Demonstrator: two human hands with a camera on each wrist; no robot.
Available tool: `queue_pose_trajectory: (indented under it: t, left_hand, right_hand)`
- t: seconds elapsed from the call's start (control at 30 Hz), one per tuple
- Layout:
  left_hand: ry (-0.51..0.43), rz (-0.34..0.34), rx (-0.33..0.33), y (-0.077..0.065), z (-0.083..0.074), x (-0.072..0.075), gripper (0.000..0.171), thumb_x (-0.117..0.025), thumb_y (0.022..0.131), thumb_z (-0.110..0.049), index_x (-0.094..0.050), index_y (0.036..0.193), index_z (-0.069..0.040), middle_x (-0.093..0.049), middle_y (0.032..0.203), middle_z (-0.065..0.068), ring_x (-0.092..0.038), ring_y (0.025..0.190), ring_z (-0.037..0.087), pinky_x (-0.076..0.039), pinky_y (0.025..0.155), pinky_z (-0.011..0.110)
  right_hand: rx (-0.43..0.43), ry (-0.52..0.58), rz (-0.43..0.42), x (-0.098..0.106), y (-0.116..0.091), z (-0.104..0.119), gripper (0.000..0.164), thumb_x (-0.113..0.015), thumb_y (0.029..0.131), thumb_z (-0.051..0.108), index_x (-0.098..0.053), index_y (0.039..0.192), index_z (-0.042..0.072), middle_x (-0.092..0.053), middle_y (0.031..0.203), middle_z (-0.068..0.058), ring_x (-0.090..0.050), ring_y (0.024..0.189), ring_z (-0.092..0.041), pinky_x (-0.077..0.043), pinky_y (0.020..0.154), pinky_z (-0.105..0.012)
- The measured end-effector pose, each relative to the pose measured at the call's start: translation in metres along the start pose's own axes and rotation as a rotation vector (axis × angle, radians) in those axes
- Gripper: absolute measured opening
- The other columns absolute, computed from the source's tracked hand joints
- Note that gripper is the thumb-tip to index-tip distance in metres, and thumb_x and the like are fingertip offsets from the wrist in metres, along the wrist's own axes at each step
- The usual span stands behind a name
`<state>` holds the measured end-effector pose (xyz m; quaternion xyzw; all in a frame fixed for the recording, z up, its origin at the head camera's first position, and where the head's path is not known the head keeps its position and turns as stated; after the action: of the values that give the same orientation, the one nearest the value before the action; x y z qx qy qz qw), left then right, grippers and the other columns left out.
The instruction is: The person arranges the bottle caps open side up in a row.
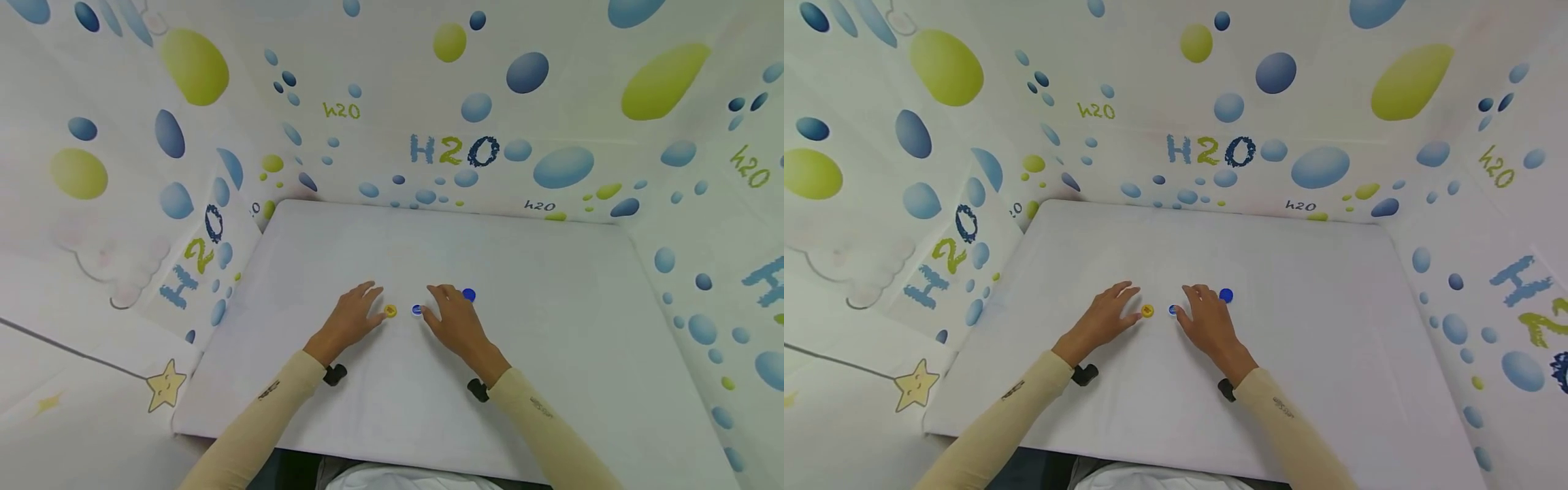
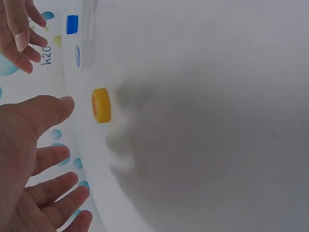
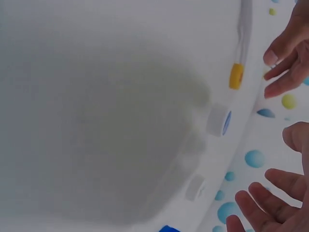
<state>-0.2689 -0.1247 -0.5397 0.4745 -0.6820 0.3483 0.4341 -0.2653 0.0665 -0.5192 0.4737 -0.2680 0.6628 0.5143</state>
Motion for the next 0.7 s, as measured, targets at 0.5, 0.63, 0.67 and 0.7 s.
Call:
queue_pose_trajectory:
  t: [0.5, 0.63, 0.67, 0.7]
  left_hand:
    - [0.016, -0.010, -0.031, 0.006, -0.001, -0.010, 0.057, -0.072, 0.103, -0.033, -0.055, 0.150, -0.006, -0.049, 0.158, 0.020, -0.050, 0.144, 0.040, -0.040, 0.118, 0.057]
    - [0.036, -0.002, -0.040, 0.008, 0.000, -0.015, 0.056, -0.072, 0.102, -0.034, -0.056, 0.148, -0.006, -0.049, 0.156, 0.020, -0.051, 0.143, 0.040, -0.041, 0.117, 0.057]
    - [0.043, 0.000, -0.044, 0.009, -0.001, -0.016, 0.055, -0.072, 0.102, -0.034, -0.056, 0.148, -0.006, -0.050, 0.156, 0.020, -0.051, 0.143, 0.040, -0.042, 0.117, 0.058]
    - [0.044, -0.004, -0.049, 0.009, -0.001, -0.017, 0.054, -0.072, 0.102, -0.033, -0.057, 0.147, -0.006, -0.050, 0.156, 0.020, -0.052, 0.142, 0.040, -0.042, 0.116, 0.058]
  right_hand:
    - [0.038, -0.029, 0.027, -0.029, 0.012, 0.021, 0.053, -0.073, 0.101, 0.038, -0.062, 0.146, 0.012, -0.063, 0.142, -0.011, -0.062, 0.131, -0.030, -0.053, 0.107, -0.050]
    - [0.062, -0.044, 0.037, -0.036, 0.016, 0.026, 0.050, -0.073, 0.101, 0.037, -0.063, 0.144, 0.012, -0.064, 0.140, -0.009, -0.062, 0.129, -0.029, -0.052, 0.107, -0.050]
    - [0.074, -0.046, 0.033, -0.037, 0.017, 0.028, 0.049, -0.073, 0.101, 0.037, -0.064, 0.143, 0.012, -0.064, 0.139, -0.009, -0.063, 0.128, -0.029, -0.052, 0.107, -0.050]
    - [0.086, -0.057, 0.033, -0.039, 0.018, 0.029, 0.049, -0.073, 0.101, 0.036, -0.064, 0.142, 0.012, -0.064, 0.139, -0.009, -0.063, 0.128, -0.029, -0.052, 0.106, -0.051]
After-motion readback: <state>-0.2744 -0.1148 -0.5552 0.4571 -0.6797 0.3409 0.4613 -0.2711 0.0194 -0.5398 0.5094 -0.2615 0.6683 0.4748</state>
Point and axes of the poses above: each hand's wrist, its own y-axis towards the middle knuckle, its own x-axis out of the back of the hand, z = x × y, the point moved 10 cm from there along y, towards the middle knuckle
